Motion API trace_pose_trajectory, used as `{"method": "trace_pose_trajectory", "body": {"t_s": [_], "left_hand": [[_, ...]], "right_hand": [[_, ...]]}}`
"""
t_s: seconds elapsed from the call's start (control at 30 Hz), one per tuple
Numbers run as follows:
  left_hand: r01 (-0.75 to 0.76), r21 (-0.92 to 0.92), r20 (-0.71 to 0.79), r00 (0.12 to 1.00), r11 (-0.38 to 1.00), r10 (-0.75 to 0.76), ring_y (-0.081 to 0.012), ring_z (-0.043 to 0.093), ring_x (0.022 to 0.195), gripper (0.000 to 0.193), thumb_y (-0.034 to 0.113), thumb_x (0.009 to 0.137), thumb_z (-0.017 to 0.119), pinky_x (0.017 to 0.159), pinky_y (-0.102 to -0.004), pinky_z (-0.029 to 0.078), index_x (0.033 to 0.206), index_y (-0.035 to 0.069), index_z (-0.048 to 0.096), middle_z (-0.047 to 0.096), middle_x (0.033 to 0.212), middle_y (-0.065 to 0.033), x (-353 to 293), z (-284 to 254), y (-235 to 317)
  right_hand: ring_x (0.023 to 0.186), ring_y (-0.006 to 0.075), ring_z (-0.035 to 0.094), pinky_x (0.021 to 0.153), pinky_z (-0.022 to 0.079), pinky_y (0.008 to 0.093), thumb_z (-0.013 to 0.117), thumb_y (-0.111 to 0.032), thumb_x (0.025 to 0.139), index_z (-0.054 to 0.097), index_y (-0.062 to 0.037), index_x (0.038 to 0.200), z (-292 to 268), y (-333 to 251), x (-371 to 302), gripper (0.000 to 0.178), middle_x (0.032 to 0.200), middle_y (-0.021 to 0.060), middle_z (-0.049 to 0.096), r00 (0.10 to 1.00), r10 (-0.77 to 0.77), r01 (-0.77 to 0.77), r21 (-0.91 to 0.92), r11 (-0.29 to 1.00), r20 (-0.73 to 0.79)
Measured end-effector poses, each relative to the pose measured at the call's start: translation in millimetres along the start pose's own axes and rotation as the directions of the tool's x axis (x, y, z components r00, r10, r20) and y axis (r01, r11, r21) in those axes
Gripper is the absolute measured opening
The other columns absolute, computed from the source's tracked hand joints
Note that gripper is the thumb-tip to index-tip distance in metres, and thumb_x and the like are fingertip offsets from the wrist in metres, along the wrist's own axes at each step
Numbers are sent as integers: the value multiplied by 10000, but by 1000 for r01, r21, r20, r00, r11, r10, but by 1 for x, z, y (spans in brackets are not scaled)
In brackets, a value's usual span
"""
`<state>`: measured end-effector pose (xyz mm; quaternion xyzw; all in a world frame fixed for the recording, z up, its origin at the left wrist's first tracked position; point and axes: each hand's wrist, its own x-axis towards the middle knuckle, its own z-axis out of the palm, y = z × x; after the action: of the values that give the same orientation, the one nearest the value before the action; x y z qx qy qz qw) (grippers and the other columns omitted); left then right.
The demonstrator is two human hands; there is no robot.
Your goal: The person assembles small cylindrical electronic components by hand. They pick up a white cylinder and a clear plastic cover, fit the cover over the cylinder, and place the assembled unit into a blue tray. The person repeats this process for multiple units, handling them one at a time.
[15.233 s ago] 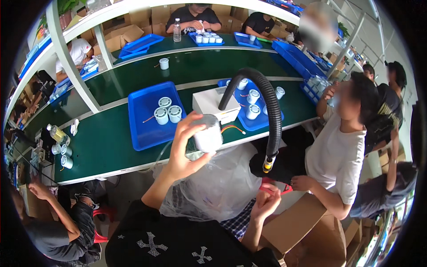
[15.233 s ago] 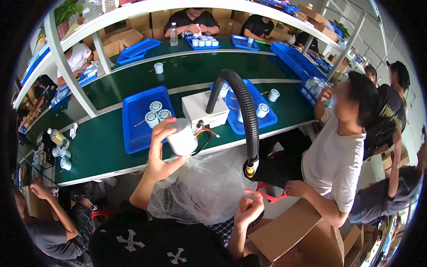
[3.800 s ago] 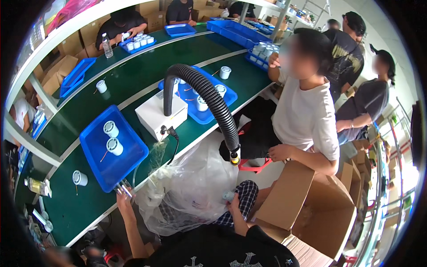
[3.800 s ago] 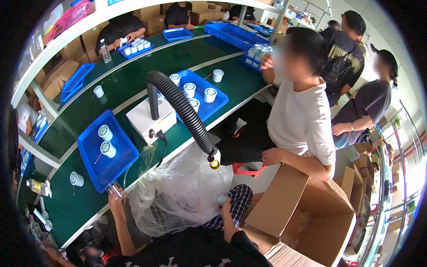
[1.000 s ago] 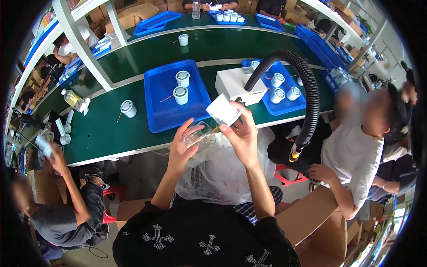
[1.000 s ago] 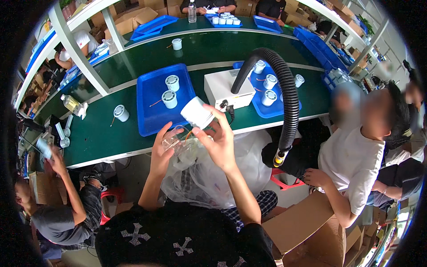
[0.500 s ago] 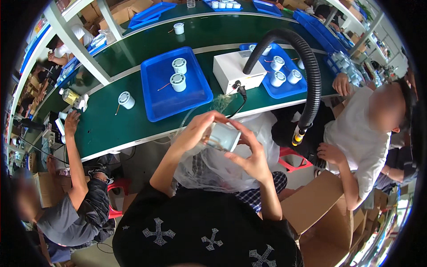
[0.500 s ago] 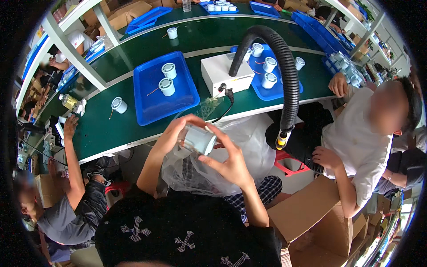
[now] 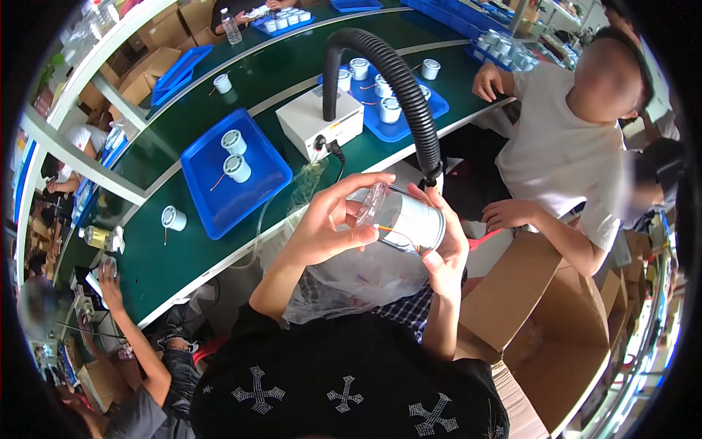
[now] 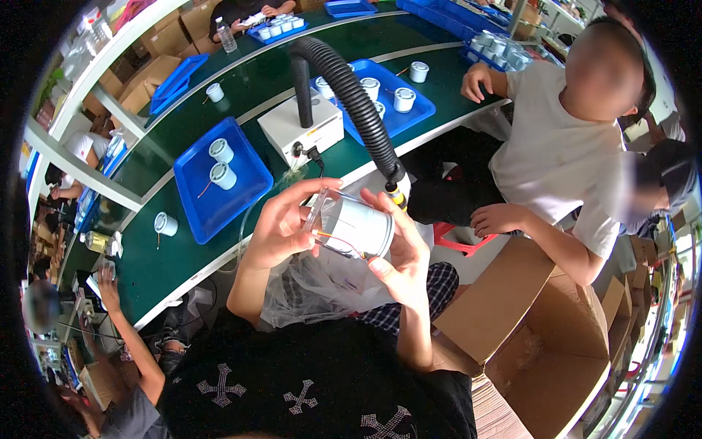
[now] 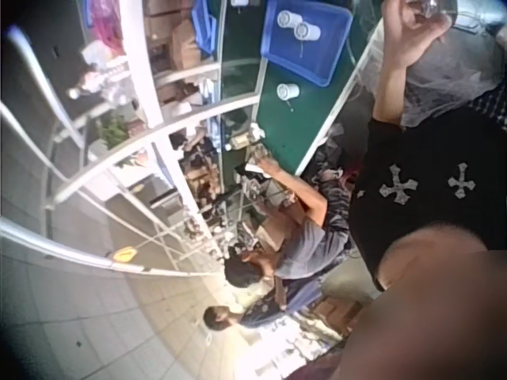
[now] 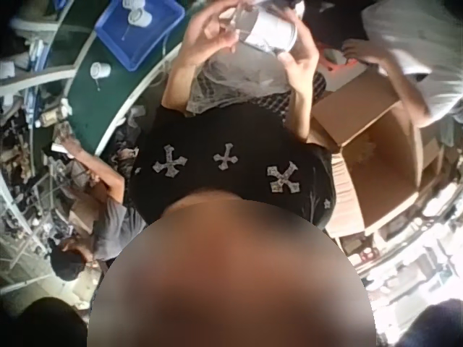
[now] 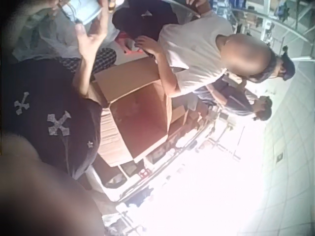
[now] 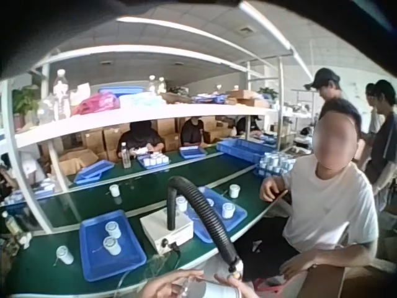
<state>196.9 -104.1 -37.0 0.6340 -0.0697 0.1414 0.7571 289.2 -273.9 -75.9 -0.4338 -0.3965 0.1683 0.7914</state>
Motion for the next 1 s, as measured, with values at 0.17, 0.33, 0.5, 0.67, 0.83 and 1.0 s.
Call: {"method": "trace_pose_trajectory", "body": {"t_s": [0.17, 0.33, 0.5, 0.67, 0.83, 1.0], "left_hand": [[-30, 121, 12, 1000, 992, 29, -158, 559, 916, 722, 338, 749, 696, 601, -226, 515, 1252, -74, 383, 441, 1264, -152, 6, 5, -6], [-140, 285, -60, 985, 948, 163, -198, 529, 1024, 584, 194, 747, 697, 719, -260, 484, 1237, -4, 447, 469, 1249, -134, 8, 14, -2], [-330, 799, 31, 858, 503, 513, -275, 579, 980, 417, 100, 756, 660, 701, -284, 504, 1144, 47, 519, 466, 1232, -189, 7, 24, -6], [-409, 869, 198, 804, 279, 560, -205, 637, 733, 247, 97, 771, 635, 513, -271, 501, 992, 62, 532, 481, 1220, -167, 14, 17, -17], [-278, 866, 116, 920, 416, 374, -241, 614, 660, 129, 64, 799, 583, 522, -313, 477, 911, 40, 525, 504, 1196, -163, 13, 19, -15], [-286, 919, 143, 884, 272, 445, -290, 603, 880, 91, 38, 805, 554, 667, -343, 495, 888, 19, 522, 496, 1202, -154, 12, 17, -15]], "right_hand": [[1211, 295, 412, 1000, 321, 413, 695, -313, 741, 341, 17, 1312, -11, 1, -3, 749, 1325, 236, 383, 1000, -29, 29, -22, 999, -6], [1197, 289, 424, 997, 327, 411, 681, -283, 759, 341, 23, 1305, -15, 1, -1, 712, 1303, 239, 403, 999, -37, 37, 18, 999, -29], [1170, 276, 450, 985, 346, 395, 663, -247, 780, 364, 44, 1277, -7, 2, 2, 648, 1258, 232, 448, 993, -39, 45, 52, 998, -114], [1095, 229, 498, 934, 390, 353, 652, -236, 791, 387, 45, 1260, -6, 10, -4, 608, 1206, 165, 492, 971, 41, -34, 32, 999, -234], [1087, 212, 503, 921, 413, 339, 594, -126, 815, 386, 62, 1246, -7, 9, -7, 514, 1188, 155, 499, 960, 86, -94, -17, 995, -266], [1090, 213, 498, 916, 414, 338, 607, -136, 801, 398, 51, 1240, -1, 10, -7, 522, 1180, 152, 501, 955, 98, -122, -69, 990, -282]]}}
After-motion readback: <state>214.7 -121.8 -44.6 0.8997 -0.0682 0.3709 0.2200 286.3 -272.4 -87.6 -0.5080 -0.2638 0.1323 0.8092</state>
